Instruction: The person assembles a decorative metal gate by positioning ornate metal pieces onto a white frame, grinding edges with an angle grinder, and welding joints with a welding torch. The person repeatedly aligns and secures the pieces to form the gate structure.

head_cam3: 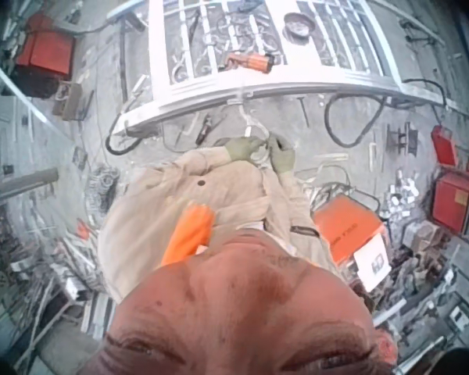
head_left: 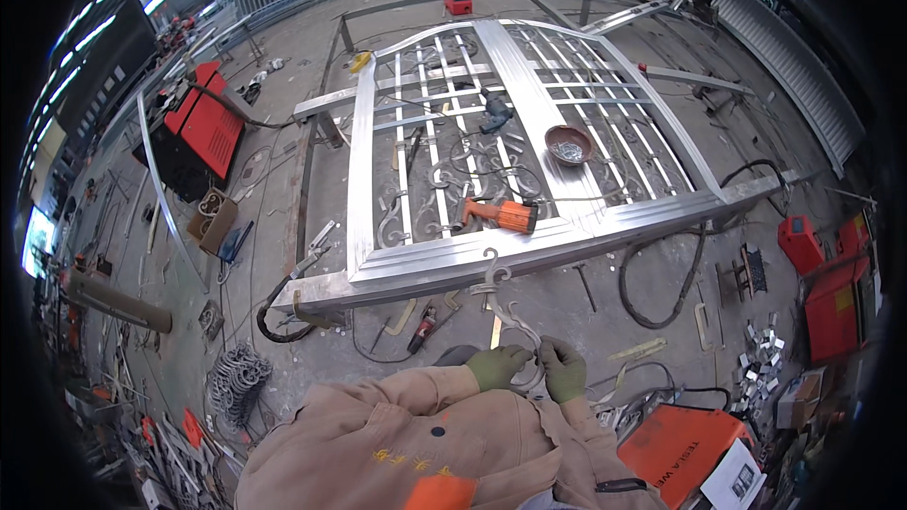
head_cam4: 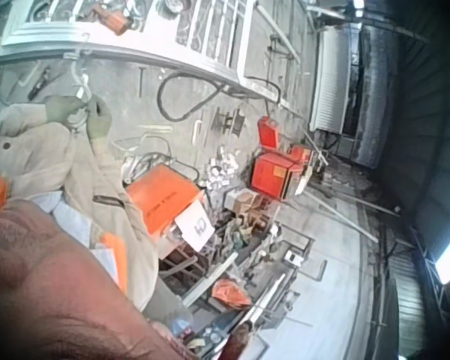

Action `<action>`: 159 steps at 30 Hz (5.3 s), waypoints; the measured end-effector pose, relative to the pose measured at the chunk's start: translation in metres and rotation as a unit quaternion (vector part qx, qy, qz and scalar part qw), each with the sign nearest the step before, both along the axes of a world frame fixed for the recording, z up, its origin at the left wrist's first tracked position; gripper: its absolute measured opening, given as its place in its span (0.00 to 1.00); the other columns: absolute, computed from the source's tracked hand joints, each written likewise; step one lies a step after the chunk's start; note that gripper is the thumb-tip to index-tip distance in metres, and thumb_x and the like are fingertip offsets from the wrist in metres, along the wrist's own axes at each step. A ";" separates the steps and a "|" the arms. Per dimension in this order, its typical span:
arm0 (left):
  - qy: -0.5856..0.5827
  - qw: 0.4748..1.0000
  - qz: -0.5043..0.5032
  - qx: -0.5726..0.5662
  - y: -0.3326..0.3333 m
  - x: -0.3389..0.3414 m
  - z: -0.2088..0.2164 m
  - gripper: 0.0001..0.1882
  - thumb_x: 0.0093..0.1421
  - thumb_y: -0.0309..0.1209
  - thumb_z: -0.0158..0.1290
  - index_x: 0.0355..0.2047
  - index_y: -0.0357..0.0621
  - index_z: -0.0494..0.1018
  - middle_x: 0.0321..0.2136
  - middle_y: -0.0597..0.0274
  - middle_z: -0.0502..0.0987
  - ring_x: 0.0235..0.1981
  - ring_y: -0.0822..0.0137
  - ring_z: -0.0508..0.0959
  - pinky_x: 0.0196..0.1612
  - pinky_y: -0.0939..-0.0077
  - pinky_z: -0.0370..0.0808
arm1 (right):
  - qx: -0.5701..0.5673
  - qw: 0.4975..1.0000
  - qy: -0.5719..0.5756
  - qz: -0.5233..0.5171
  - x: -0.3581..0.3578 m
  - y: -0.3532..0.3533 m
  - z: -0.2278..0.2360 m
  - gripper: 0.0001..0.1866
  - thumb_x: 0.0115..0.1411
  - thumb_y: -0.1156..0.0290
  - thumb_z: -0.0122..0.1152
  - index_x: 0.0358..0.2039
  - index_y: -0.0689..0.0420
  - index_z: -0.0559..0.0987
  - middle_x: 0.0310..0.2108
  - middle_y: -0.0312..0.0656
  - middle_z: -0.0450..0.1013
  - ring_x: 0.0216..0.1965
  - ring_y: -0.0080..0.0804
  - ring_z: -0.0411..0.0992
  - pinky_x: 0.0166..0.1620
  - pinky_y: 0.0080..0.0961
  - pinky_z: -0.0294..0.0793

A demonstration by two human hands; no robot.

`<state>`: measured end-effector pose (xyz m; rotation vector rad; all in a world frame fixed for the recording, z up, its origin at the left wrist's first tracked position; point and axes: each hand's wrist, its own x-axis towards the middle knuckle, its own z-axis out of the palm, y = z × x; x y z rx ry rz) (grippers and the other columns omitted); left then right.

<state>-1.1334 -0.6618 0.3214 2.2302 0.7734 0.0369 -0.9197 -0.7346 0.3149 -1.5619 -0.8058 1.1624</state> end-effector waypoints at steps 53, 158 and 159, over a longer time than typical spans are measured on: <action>0.036 0.944 0.281 -0.169 0.625 1.054 -0.185 0.23 0.79 0.45 0.61 0.61 0.41 0.88 0.49 0.41 0.92 0.52 0.40 0.91 0.58 0.48 0.84 | -0.156 0.975 -0.143 -0.061 1.102 0.574 -0.158 0.26 0.81 0.54 0.71 0.62 0.67 0.90 0.45 0.44 0.90 0.47 0.28 0.84 0.54 0.31 0.84; 0.059 0.856 0.437 -0.271 0.670 1.138 -0.296 0.21 0.77 0.49 0.65 0.48 0.40 0.90 0.41 0.44 0.90 0.46 0.39 0.89 0.53 0.46 0.83 | -0.179 0.612 -0.565 0.525 1.098 0.914 -0.254 0.28 0.82 0.39 0.59 0.56 0.48 0.93 0.44 0.42 0.92 0.50 0.49 0.90 0.56 0.52 0.88; 0.064 0.849 0.444 -0.278 0.669 1.138 -0.295 0.21 0.77 0.49 0.65 0.48 0.40 0.90 0.42 0.44 0.91 0.47 0.39 0.89 0.53 0.45 0.83 | -0.178 0.610 -0.566 0.525 1.097 0.914 -0.252 0.28 0.82 0.39 0.59 0.56 0.48 0.93 0.44 0.42 0.92 0.50 0.49 0.90 0.56 0.52 0.88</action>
